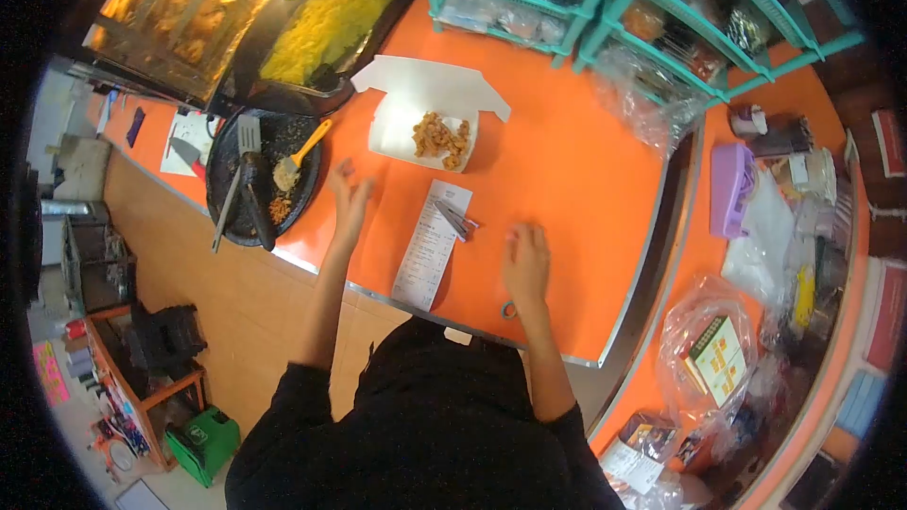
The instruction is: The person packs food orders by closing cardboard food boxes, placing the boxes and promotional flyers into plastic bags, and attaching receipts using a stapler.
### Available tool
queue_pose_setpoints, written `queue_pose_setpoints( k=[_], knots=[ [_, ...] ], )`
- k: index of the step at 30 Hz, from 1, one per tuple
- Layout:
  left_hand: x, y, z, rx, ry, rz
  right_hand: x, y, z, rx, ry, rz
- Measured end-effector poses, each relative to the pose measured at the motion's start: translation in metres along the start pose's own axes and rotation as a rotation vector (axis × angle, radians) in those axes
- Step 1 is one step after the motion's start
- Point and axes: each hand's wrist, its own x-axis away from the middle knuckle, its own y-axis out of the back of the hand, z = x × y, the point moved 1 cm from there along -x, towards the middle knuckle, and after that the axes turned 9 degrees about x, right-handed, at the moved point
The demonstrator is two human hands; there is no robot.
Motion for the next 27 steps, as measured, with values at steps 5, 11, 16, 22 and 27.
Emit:
queue_pose_setpoints(
  k=[5,11,16,22,27],
  knots=[
    [0.085,0.016,-0.027,-0.78,-0.167,0.896,0.073,0.047,-0.022,0.427,-0.461,0.181],
    [0.086,0.016,-0.008,-0.781,-0.137,0.898,0.074,0.01,-0.019,0.295,-0.385,0.145],
    [0.085,0.015,-0.003,-0.845,-0.141,0.898,0.048,0.02,0.03,0.63,-0.03,-0.171],
    [0.083,0.01,-0.011,-0.923,-0.11,0.933,0.046,-0.043,0.077,-0.268,-0.085,0.399],
    [0.082,0.008,-0.006,-0.975,-0.083,0.952,0.06,-0.056,0.079,-0.199,-0.224,0.338]
  ],
)
